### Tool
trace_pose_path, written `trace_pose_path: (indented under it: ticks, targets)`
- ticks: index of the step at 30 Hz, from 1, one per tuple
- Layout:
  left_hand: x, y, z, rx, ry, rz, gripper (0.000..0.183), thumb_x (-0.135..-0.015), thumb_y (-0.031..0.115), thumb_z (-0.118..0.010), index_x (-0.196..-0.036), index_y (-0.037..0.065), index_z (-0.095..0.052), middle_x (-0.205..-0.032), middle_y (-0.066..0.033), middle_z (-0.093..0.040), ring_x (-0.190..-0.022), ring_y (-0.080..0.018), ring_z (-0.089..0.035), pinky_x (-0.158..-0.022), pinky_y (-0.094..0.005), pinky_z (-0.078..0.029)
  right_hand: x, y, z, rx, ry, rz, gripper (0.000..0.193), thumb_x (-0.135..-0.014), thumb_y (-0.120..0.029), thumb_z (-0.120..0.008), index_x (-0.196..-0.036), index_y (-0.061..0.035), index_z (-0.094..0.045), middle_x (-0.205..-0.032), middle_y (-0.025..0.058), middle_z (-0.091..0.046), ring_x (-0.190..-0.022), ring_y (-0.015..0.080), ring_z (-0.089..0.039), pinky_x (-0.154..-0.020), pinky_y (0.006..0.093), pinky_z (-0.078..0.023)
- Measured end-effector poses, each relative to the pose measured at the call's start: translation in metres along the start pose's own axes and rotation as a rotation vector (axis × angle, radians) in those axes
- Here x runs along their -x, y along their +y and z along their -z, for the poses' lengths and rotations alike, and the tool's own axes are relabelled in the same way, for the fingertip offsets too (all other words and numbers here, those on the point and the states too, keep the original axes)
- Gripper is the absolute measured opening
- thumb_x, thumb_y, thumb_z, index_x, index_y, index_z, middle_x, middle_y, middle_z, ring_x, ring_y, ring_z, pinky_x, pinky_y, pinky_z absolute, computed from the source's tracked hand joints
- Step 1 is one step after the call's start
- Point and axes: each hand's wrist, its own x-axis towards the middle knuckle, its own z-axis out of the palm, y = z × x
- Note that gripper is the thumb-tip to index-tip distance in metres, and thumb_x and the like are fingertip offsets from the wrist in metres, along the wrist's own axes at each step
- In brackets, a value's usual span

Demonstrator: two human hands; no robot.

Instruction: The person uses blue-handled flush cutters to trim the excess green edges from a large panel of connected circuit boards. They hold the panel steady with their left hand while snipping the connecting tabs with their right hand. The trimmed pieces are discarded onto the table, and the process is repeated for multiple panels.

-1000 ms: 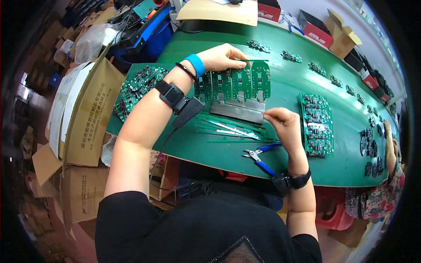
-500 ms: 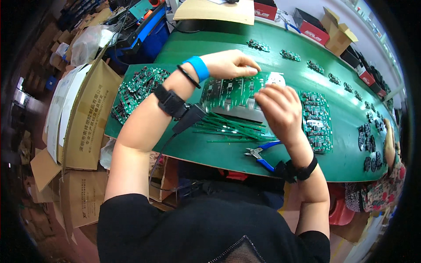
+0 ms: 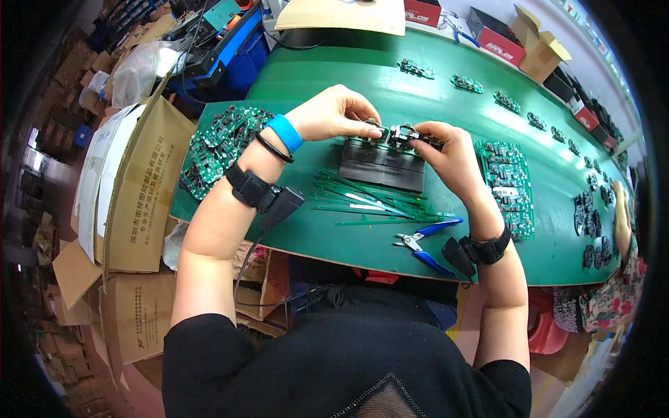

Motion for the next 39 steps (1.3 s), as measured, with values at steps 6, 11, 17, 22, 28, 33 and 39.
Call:
trace_pose_path:
  ticks: [6,11,17,22,28,33,39]
  targets:
    - [0.003,0.004,-0.011,-0.073,0.057,-0.02,0.023,-0.084,0.017,-0.073,-0.099,-0.001,-0.071,-0.086,-0.0047,-0.071,-0.079,-0.0089,-0.061,-0.074,-0.0251,-0.05,0.006,-0.008,0.005,0.025,-0.023,0.046,0.019,-0.079,-0.009,-0.07,-0.096,-0.0001,-0.068,-0.082,0.0145,-0.067,-0.074,0.0257,-0.066,-0.067,0.0333,-0.05]
    - [0.007,0.006,-0.015,-0.117,0.093,-0.01,0.022,-0.085,0.018,-0.072,-0.098,-0.001,-0.071,-0.086,-0.0044,-0.071,-0.078,-0.0084,-0.061,-0.072,-0.0252,-0.05,0.01,-0.008,0.003,0.063,-0.053,0.108,0.017,-0.079,-0.007,-0.068,-0.095,-0.001,-0.068,-0.084,0.0151,-0.065,-0.079,0.0309,-0.064,-0.071,0.0356,-0.05]
    - [0.001,-0.007,-0.027,-0.224,0.323,-0.102,0.028,-0.083,0.023,-0.075,-0.103,0.004,-0.071,-0.084,-0.0057,-0.071,-0.075,-0.0109,-0.062,-0.069,-0.0263,-0.051,0.001,0.0,-0.005,0.343,0.105,0.251,0.024,-0.079,-0.009,-0.067,-0.103,-0.0037,-0.066,-0.093,0.0142,-0.061,-0.092,0.0337,-0.059,-0.082,0.0408,-0.047]
    - [-0.038,-0.029,0.0,-0.461,0.303,-0.203,0.035,-0.08,0.03,-0.077,-0.106,0.007,-0.069,-0.069,-0.0027,-0.061,-0.062,-0.0102,-0.052,-0.057,-0.0277,-0.044,-0.046,0.043,-0.006,0.23,0.039,0.195,0.026,-0.083,-0.014,-0.063,-0.106,-0.0026,-0.065,-0.097,0.0171,-0.062,-0.097,0.0364,-0.059,-0.085,0.0418,-0.047]
    - [-0.073,-0.057,0.028,-0.37,0.034,0.087,0.041,-0.08,0.039,-0.076,-0.103,0.005,-0.071,-0.071,-0.001,-0.061,-0.065,-0.0089,-0.05,-0.059,-0.026,-0.041,-0.083,0.088,-0.024,0.209,-0.176,-0.157,0.035,-0.077,-0.019,-0.059,-0.103,0.0028,-0.067,-0.095,0.0242,-0.068,-0.091,0.0335,-0.067,-0.086,0.0374,-0.05]
    - [-0.067,-0.071,0.041,-0.164,0.198,0.215,0.038,-0.078,0.034,-0.078,-0.101,0.005,-0.072,-0.087,-0.0044,-0.069,-0.079,-0.0102,-0.058,-0.07,-0.0241,-0.046,-0.084,0.085,-0.018,0.065,-0.063,-0.168,0.031,-0.076,-0.019,-0.062,-0.098,0.0026,-0.068,-0.086,0.0206,-0.068,-0.082,0.0282,-0.066,-0.078,0.0362,-0.05]
    - [-0.074,-0.056,0.071,0.063,0.577,0.264,0.031,-0.074,0.027,-0.082,-0.092,0.004,-0.07,-0.082,-0.0018,-0.067,-0.072,-0.0099,-0.059,-0.064,-0.0255,-0.046,-0.059,0.057,0.016,-0.265,0.187,-0.024,0.016,-0.076,-0.011,-0.06,-0.087,0.0002,-0.065,-0.065,-0.0004,-0.056,-0.059,0.0058,-0.05,-0.053,0.024,-0.041]
